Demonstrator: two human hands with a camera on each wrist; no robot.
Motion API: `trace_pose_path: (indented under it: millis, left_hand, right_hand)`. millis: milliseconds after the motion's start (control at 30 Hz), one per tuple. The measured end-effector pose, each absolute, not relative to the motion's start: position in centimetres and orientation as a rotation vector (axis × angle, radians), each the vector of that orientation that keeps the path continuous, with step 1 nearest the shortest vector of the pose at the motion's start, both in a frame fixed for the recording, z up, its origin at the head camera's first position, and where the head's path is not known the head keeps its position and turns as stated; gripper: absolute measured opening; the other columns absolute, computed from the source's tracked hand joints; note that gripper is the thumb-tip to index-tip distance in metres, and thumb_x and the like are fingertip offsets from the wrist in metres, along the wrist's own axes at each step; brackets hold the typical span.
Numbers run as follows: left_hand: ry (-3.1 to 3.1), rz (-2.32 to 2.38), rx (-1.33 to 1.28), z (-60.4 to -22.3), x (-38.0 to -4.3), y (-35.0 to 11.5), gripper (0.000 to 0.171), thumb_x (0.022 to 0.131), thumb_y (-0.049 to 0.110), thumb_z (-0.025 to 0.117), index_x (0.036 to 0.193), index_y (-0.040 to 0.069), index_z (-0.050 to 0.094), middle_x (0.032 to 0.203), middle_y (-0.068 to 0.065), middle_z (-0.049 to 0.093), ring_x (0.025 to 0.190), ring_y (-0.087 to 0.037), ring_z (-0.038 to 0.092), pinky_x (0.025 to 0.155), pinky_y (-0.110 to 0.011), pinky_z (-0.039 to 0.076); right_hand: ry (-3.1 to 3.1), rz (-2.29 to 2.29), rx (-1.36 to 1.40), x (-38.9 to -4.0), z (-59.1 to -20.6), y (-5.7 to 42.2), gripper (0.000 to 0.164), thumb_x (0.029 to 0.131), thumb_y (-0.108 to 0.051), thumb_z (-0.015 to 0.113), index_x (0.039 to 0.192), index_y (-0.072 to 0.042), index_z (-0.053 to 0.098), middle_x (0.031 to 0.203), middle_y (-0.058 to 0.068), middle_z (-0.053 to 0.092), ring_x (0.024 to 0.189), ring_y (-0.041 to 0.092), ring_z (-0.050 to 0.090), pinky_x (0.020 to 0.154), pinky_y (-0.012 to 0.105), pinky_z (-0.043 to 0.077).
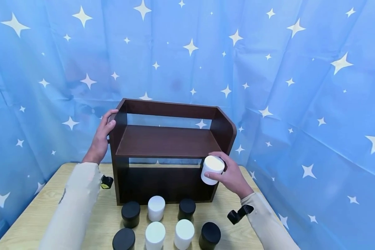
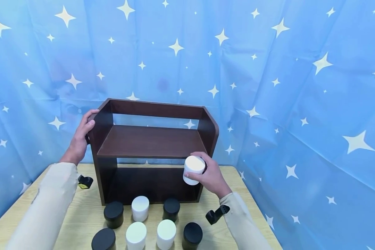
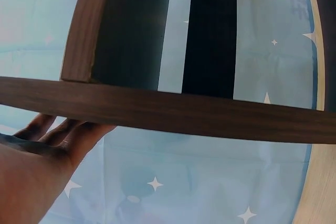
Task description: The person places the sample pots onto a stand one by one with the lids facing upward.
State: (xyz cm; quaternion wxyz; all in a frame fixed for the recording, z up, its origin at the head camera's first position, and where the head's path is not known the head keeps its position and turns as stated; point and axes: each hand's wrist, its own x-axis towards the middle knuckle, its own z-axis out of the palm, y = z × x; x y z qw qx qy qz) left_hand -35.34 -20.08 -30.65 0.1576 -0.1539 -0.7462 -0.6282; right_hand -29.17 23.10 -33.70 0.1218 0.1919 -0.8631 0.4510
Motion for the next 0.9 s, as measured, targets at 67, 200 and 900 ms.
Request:
trace_pose_path:
  millis: [67, 200, 900]
  left_hand:
    - [-2.132, -1.801, -0.439, -30.6, -35.4, -20.2, 0.054, 0.104, 0.055, 0.029, 0.155, 0.041, 0.024, 0.165, -0.003, 0.018, 0.143, -0.037, 0.028, 0.113, -0.076, 0.02]
    - [-2.147, -1.809, -0.424, -30.7, -35.4, -20.3, 0.053, 0.104, 0.055, 0.028, 0.155, 0.041, 0.023, 0.166, -0.002, 0.017, 0.143, -0.036, 0.029, 0.113, -0.075, 0.019]
    - [-2.139, -1.797, -0.441, -30.5, -35.5, -20.1, 0.053, 0.104, 0.055, 0.028, 0.155, 0.042, 0.024, 0.164, -0.005, 0.019, 0.14, -0.037, 0.031, 0.112, -0.075, 0.021]
  right_hand:
    - [-2.518, 1.309, 0.564, -29.3, -33.5, 23.0, 0.059, 0.08, -0.023, 0.085, 0.132, -0.018, 0.057, 0.129, 0.011, 0.06, 0.109, 0.03, 0.056, 0.084, 0.037, 0.05]
    - [-2.519, 1.293, 0.589, -29.5, -33.1, 23.1, 0.059, 0.08, -0.022, 0.084, 0.132, -0.016, 0.057, 0.128, 0.012, 0.061, 0.109, 0.03, 0.056, 0.084, 0.038, 0.05]
    - [-2.493, 1.268, 0.622, -30.0, -31.9, 23.1, 0.06, 0.081, -0.021, 0.084, 0.133, -0.012, 0.057, 0.127, 0.012, 0.062, 0.109, 0.031, 0.057, 0.085, 0.041, 0.05]
